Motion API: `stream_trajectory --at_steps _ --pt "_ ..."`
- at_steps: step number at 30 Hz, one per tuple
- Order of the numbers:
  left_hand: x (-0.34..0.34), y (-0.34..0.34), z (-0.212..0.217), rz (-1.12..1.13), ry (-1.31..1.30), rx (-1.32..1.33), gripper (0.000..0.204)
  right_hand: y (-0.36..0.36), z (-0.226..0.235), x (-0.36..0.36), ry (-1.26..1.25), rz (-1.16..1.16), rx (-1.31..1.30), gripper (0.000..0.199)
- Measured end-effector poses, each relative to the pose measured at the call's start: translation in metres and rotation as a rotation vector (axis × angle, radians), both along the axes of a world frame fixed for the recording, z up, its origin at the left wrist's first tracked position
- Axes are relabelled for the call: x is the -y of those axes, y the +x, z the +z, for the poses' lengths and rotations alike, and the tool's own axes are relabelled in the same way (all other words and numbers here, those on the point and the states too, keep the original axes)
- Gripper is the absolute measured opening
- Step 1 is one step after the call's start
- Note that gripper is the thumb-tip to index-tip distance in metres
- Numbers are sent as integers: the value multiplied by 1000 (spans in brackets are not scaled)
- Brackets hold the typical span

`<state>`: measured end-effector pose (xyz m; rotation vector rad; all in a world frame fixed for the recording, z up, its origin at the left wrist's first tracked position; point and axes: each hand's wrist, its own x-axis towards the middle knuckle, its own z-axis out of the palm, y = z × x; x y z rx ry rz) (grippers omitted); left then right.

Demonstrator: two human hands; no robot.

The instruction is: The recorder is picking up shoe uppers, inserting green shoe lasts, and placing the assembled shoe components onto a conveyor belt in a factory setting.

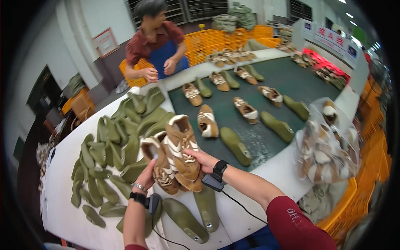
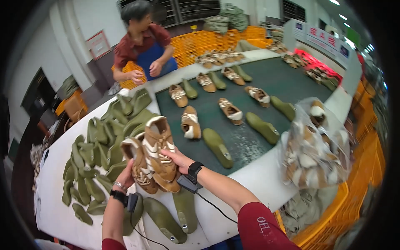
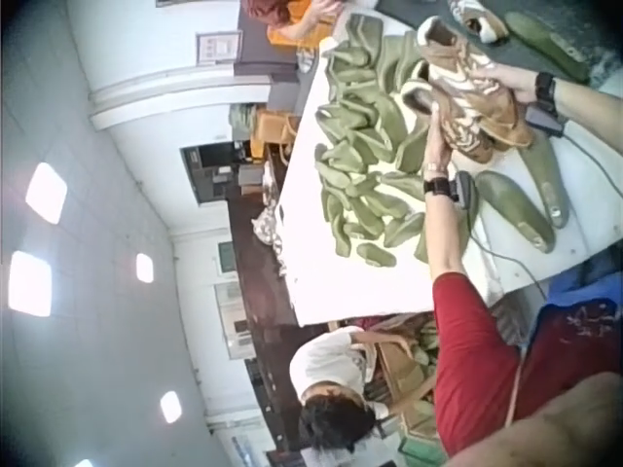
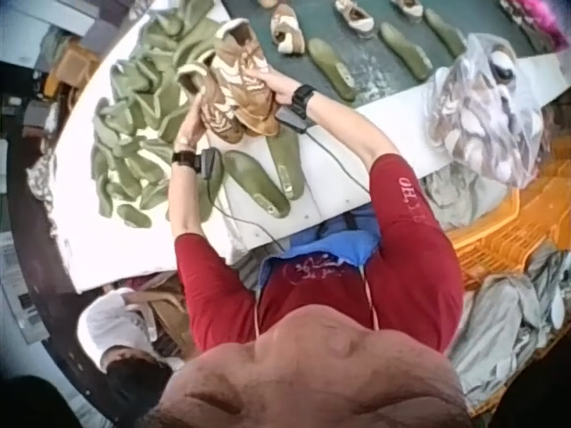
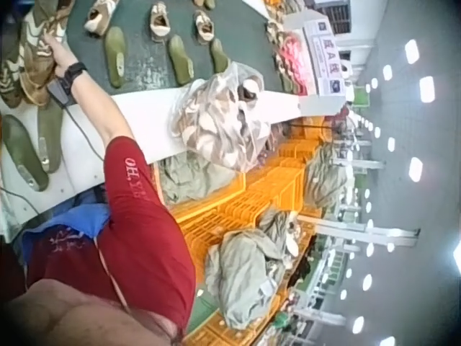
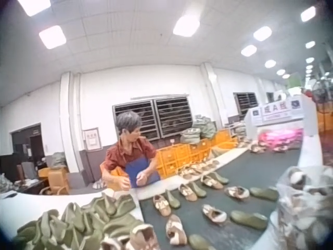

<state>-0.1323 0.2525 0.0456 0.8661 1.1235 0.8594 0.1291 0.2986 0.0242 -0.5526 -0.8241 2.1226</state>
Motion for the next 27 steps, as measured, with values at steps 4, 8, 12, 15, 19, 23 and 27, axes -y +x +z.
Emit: stream_trajectory --at_steps 4,8,12,15,19,23,27 --pt "39 49 67 -76 263 24 63 67 70 52 161 -91 16 83" --pt "99 132 130 -193 420 -80 73 161 106 100 388 -104 182 92" --pt "136 190 139 -299 976 -441 80 237 145 151 1563 -87 760 80" --pt "147 206 115 -404 1298 -669 80 262 129 201 728 -148 495 59" --pt "148 227 94 -585 1678 -941 62 298 92 230 1542 -544 1220 49" --pt "159 255 60 -746 1665 -1168 50 325 40 243 1609 -620 1446 45" --pt "182 281 -3 -853 1340 -1341 43 363 -33 246 1151 -407 1551 53"
